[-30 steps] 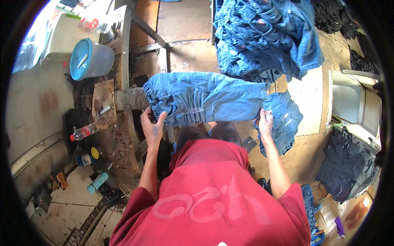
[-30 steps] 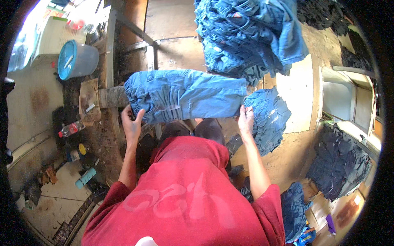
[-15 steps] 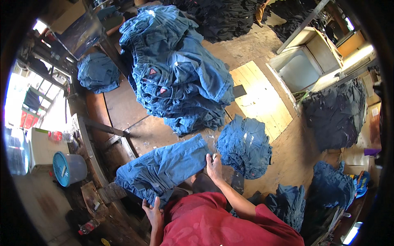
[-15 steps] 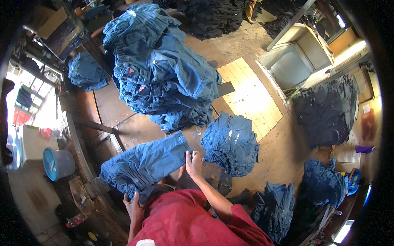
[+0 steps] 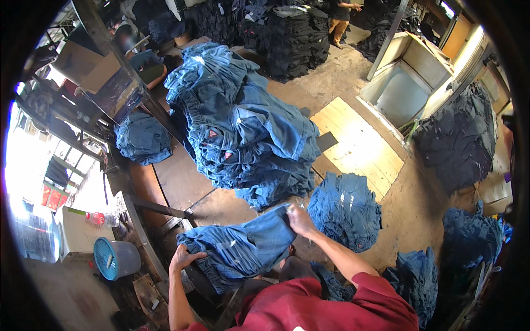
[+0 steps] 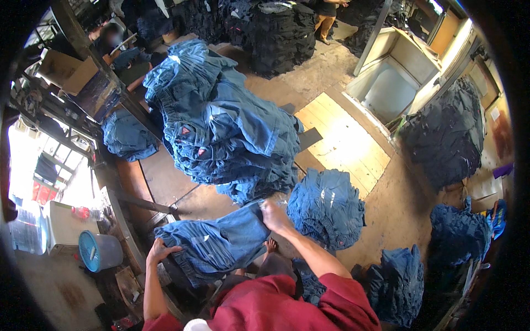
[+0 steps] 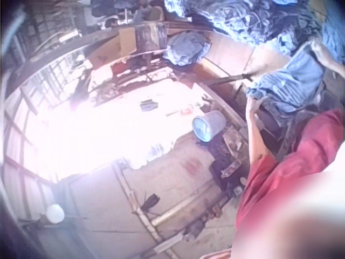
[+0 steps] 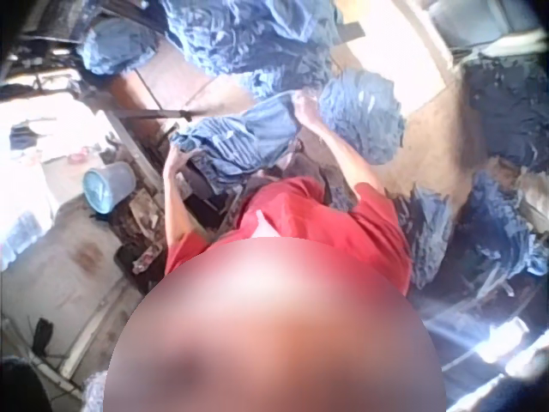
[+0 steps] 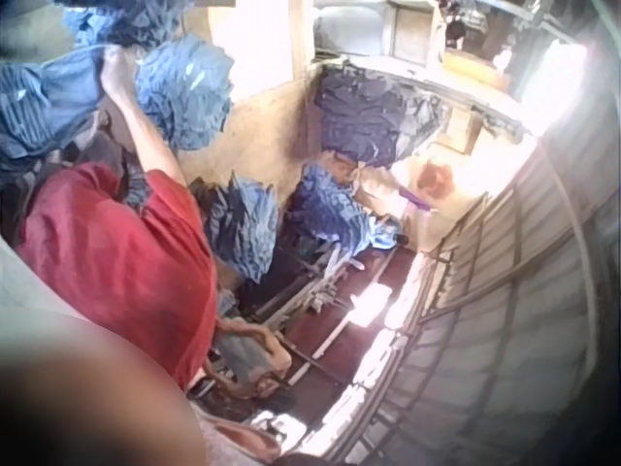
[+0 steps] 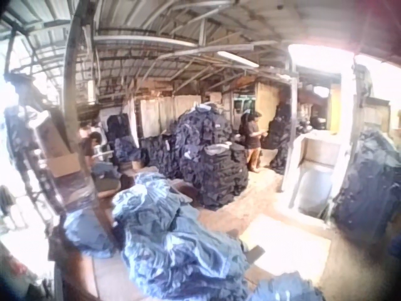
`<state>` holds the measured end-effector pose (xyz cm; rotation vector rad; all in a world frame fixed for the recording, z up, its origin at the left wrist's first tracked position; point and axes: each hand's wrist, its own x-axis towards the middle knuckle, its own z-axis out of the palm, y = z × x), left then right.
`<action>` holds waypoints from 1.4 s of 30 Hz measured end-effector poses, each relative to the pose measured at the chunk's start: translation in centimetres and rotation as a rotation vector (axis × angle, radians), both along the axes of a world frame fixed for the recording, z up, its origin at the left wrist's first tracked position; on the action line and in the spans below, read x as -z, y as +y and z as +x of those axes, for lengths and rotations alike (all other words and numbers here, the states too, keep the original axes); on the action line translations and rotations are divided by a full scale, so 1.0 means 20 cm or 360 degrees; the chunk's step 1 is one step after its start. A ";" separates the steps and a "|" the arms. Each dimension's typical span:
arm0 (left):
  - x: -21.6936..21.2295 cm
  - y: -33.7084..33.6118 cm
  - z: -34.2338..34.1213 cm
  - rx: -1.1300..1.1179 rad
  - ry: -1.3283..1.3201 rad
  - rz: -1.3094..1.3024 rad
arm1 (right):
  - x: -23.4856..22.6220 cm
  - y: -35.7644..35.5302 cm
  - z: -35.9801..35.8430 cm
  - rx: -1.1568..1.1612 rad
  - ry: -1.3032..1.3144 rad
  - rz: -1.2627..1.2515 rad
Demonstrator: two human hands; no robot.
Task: The person repeatedly picks up denim shorts from a pile, places them on a work surface, and uses a small handheld tool to scrape or abrade the fabric surface. The person handles multiple pairs of shorts one at a time, turning them over and working on different areas before moving to the next item.
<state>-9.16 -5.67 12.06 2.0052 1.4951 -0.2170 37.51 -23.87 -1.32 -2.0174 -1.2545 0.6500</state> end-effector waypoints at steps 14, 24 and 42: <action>0.20 -0.64 1.49 -0.1523 -0.2433 -0.2237 | -0.57 -0.60 -0.33 0.0602 -0.0398 0.0051; 0.12 -0.37 0.86 -0.1755 -0.2702 -0.1457 | -0.42 -0.46 -0.66 -0.0086 -0.0981 -0.0005; 0.27 -0.78 -0.23 -0.1620 -0.2166 -0.1403 | -0.89 -0.27 -1.33 -0.0682 0.0354 -0.0024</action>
